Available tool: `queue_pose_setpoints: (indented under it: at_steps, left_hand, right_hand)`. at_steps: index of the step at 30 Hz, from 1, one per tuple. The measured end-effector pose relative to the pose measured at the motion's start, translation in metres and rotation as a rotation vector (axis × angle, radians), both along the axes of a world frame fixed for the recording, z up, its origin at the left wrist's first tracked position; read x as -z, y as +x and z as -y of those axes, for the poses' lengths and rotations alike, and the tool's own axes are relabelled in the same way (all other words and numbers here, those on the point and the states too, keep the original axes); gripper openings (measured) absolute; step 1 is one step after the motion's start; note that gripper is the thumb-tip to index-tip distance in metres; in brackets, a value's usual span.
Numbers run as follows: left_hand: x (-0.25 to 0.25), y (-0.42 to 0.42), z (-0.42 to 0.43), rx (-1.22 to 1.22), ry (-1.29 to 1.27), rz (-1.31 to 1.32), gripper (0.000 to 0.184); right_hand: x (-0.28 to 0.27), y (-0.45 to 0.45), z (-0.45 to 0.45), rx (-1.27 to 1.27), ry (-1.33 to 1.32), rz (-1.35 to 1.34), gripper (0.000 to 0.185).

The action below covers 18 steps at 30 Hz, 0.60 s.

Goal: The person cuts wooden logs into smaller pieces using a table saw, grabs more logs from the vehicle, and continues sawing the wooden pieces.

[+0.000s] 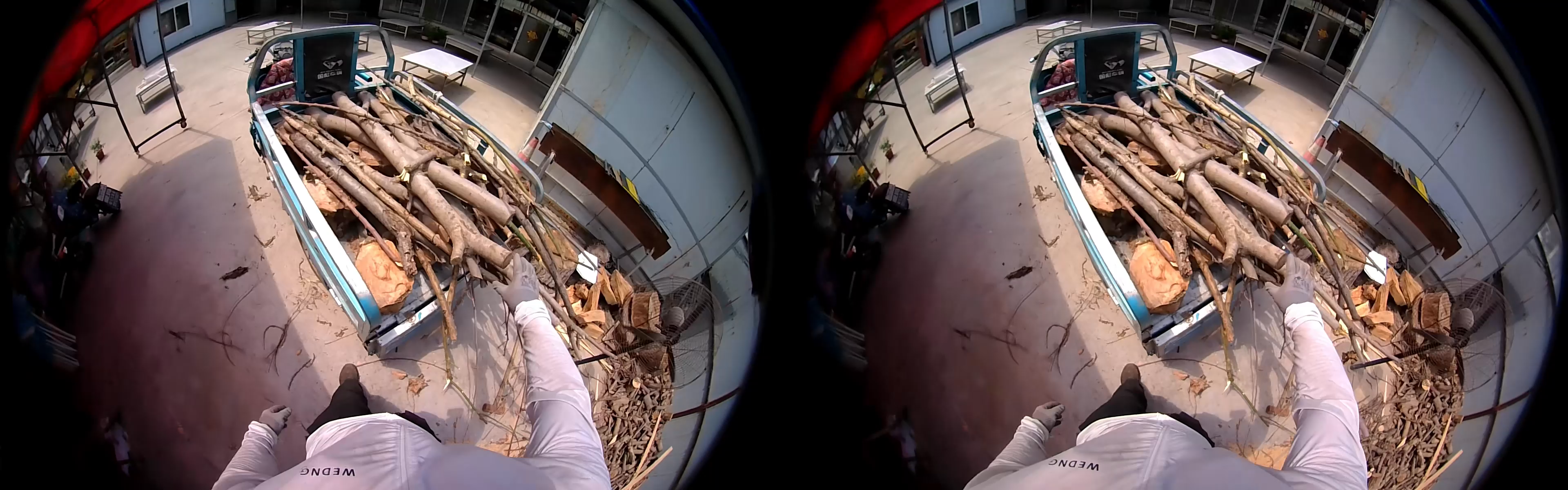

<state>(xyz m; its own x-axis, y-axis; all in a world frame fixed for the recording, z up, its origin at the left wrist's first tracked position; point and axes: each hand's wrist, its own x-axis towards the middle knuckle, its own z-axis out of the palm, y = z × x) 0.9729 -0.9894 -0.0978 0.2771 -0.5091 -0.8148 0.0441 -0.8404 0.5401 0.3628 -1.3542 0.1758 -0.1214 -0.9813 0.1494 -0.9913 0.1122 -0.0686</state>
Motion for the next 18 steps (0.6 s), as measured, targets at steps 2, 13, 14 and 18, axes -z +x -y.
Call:
queue_pose_setpoints:
  at_steps: [2, 13, 14, 18]
  left_hand:
    - [-0.063, 0.014, 0.064, -0.063, -0.191, 0.057, 0.045]
    - [-0.238, -0.031, 0.194, -0.022, -0.776, 0.05, 0.047]
    - [-0.255, -0.045, 0.212, 0.069, -0.79, -0.038, 0.047]
    - [-0.281, -0.111, 0.281, 0.32, -0.863, -0.307, 0.054]
  right_hand:
    - [-0.008, 0.007, 0.052, 0.018, 0.163, -0.074, 0.104]
    - [-0.056, 0.074, 0.108, -0.055, 0.693, -0.294, 0.077]
    - [-0.072, 0.079, 0.098, -0.102, 0.653, -0.219, 0.079]
    - [-0.148, 0.101, 0.041, -0.213, 0.739, 0.145, 0.08]
